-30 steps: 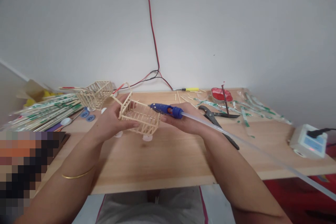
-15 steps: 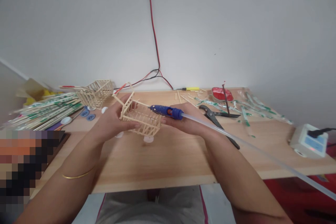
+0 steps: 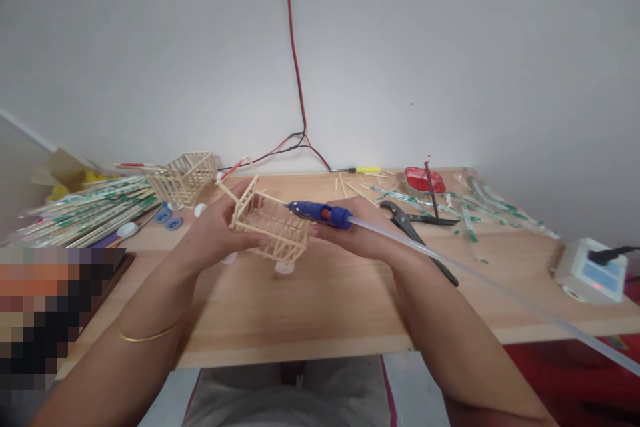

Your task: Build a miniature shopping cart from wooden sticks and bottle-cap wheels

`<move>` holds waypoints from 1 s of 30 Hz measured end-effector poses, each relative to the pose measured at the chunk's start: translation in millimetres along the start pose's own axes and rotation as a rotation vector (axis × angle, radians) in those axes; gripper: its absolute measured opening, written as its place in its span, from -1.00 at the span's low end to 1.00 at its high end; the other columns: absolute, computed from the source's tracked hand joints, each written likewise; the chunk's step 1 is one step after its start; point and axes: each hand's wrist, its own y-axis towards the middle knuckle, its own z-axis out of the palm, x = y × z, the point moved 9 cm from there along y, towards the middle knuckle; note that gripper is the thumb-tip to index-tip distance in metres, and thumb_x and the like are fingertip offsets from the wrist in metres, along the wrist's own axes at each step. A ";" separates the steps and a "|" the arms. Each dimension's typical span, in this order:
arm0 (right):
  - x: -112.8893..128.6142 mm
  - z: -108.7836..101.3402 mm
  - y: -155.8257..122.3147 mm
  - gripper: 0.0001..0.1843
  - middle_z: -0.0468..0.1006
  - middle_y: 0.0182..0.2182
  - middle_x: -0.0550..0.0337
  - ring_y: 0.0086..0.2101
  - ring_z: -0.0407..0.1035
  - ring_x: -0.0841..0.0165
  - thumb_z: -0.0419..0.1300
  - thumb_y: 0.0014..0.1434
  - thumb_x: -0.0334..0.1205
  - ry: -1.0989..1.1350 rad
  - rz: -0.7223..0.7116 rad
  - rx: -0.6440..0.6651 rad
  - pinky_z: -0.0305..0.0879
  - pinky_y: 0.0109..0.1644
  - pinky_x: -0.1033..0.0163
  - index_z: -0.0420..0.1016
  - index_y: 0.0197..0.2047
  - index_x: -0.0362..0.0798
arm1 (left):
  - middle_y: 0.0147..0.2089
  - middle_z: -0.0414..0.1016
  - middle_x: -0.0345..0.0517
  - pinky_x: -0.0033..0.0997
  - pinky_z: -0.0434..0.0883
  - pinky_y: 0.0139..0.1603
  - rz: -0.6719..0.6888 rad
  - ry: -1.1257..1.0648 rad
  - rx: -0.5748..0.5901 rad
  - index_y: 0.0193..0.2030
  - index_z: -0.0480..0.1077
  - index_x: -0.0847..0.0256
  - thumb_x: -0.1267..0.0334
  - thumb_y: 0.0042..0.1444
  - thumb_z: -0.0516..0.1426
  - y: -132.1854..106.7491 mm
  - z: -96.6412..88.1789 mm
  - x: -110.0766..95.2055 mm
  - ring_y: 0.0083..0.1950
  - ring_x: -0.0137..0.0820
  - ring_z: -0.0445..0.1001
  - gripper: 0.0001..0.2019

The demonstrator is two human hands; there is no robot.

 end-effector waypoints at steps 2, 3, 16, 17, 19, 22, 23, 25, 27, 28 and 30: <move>-0.9 0.2 0.0 -0.59 0.35 -0.62 0.31 -0.57 0.21 0.45 0.17 0.13 0.14 -0.006 0.017 0.004 0.01 -0.55 0.33 0.42 -0.51 -0.04 | -0.05 0.43 -0.10 -0.30 0.42 -0.04 0.000 0.003 0.005 0.22 0.22 0.13 0.15 -0.19 0.39 0.0 0.3 -0.7 -0.03 -0.24 0.45 -0.21; -2.1 0.3 0.0 -0.58 0.36 -0.61 0.31 -0.57 0.22 0.44 0.17 0.12 0.14 -0.015 0.035 0.008 0.02 -0.54 0.33 0.41 -0.52 -0.04 | -0.04 0.43 -0.11 -0.30 0.42 -0.03 0.001 0.004 0.005 0.22 0.22 0.13 0.15 -0.19 0.39 0.0 0.3 -1.3 -0.03 -0.24 0.45 -0.21; -3.9 -0.3 -1.3 -0.57 0.43 -0.59 0.31 -0.54 0.29 0.41 0.17 0.11 0.19 -0.046 0.071 0.016 0.05 -0.52 0.34 0.47 -0.47 -0.02 | -0.02 0.43 -0.07 -0.29 0.42 -0.03 -0.010 0.008 0.010 0.24 0.20 0.15 0.13 -0.18 0.38 0.2 0.8 -0.6 -0.02 -0.22 0.45 -0.19; -3.9 -0.3 -1.4 -0.58 0.43 -0.58 0.31 -0.54 0.29 0.40 0.17 0.11 0.19 -0.049 0.073 0.016 0.06 -0.52 0.34 0.48 -0.46 -0.01 | -0.02 0.43 -0.07 -0.29 0.42 -0.03 -0.008 0.009 0.009 0.24 0.20 0.15 0.14 -0.19 0.39 0.3 0.7 -0.6 -0.01 -0.22 0.45 -0.19; -2.9 -1.4 -1.6 -0.58 0.44 -0.58 0.30 -0.54 0.30 0.40 0.17 0.12 0.18 -0.055 0.067 0.005 0.05 -0.52 0.33 0.47 -0.47 -0.01 | -0.01 0.42 -0.07 -0.29 0.42 -0.02 -0.005 0.007 0.004 0.24 0.20 0.14 0.15 -0.19 0.39 0.4 0.2 -0.4 0.00 -0.22 0.45 -0.18; -5.0 -4.9 -2.6 -0.56 0.44 -0.59 0.29 -0.55 0.32 0.38 0.17 0.11 0.20 -0.075 0.087 -0.030 0.05 -0.54 0.33 0.46 -0.51 0.00 | -0.03 0.42 -0.09 -0.30 0.42 -0.03 -0.006 0.001 0.007 0.24 0.19 0.13 0.14 -0.19 0.38 0.5 0.3 0.4 -0.02 -0.24 0.45 -0.18; -7.9 -5.9 -3.1 -0.55 0.45 -0.60 0.28 -0.54 0.33 0.36 0.17 0.10 0.22 -0.083 0.105 -0.037 0.06 -0.54 0.32 0.47 -0.50 0.00 | -0.04 0.42 -0.10 -0.31 0.42 -0.04 -0.007 0.002 0.010 0.24 0.19 0.13 0.14 -0.19 0.39 0.4 0.4 0.6 -0.03 -0.24 0.45 -0.18; -15.7 -8.1 -3.7 -0.57 0.49 -0.56 0.25 -0.48 0.39 0.30 0.16 0.11 0.23 -0.090 0.136 -0.052 0.12 -0.50 0.30 0.53 -0.43 0.03 | -0.06 0.42 -0.10 -0.32 0.42 -0.04 -0.009 0.012 0.011 0.25 0.19 0.13 0.15 -0.19 0.39 0.3 0.1 0.8 -0.04 -0.25 0.45 -0.17; -25.4 -12.3 -3.0 -0.57 0.55 -0.48 0.21 -0.40 0.43 0.23 0.14 0.13 0.24 -0.098 0.140 -0.089 0.19 -0.43 0.27 0.56 -0.28 0.06 | -0.05 0.42 -0.10 -0.32 0.41 -0.04 -0.013 0.021 0.001 0.25 0.19 0.14 0.14 -0.20 0.39 0.3 -1.5 1.5 -0.04 -0.25 0.45 -0.16; -31.0 -15.1 -2.1 -0.55 0.57 -0.43 0.19 -0.36 0.44 0.21 0.12 0.14 0.25 -0.111 0.137 -0.115 0.22 -0.40 0.25 0.56 -0.21 0.07 | -0.05 0.42 -0.09 -0.32 0.41 -0.03 -0.018 0.022 -0.007 0.26 0.19 0.14 0.14 -0.20 0.39 0.3 -2.6 2.5 -0.04 -0.25 0.44 -0.15; -43.4 -20.3 0.2 -0.51 0.57 -0.40 0.13 -0.34 0.45 0.18 0.10 0.14 0.26 -0.185 0.146 -0.166 0.22 -0.36 0.22 0.54 -0.19 0.03 | -0.02 0.41 -0.07 -0.32 0.41 -0.04 -0.030 0.014 -0.023 0.28 0.16 0.14 0.13 -0.21 0.40 0.7 -5.2 5.3 -0.03 -0.25 0.44 -0.12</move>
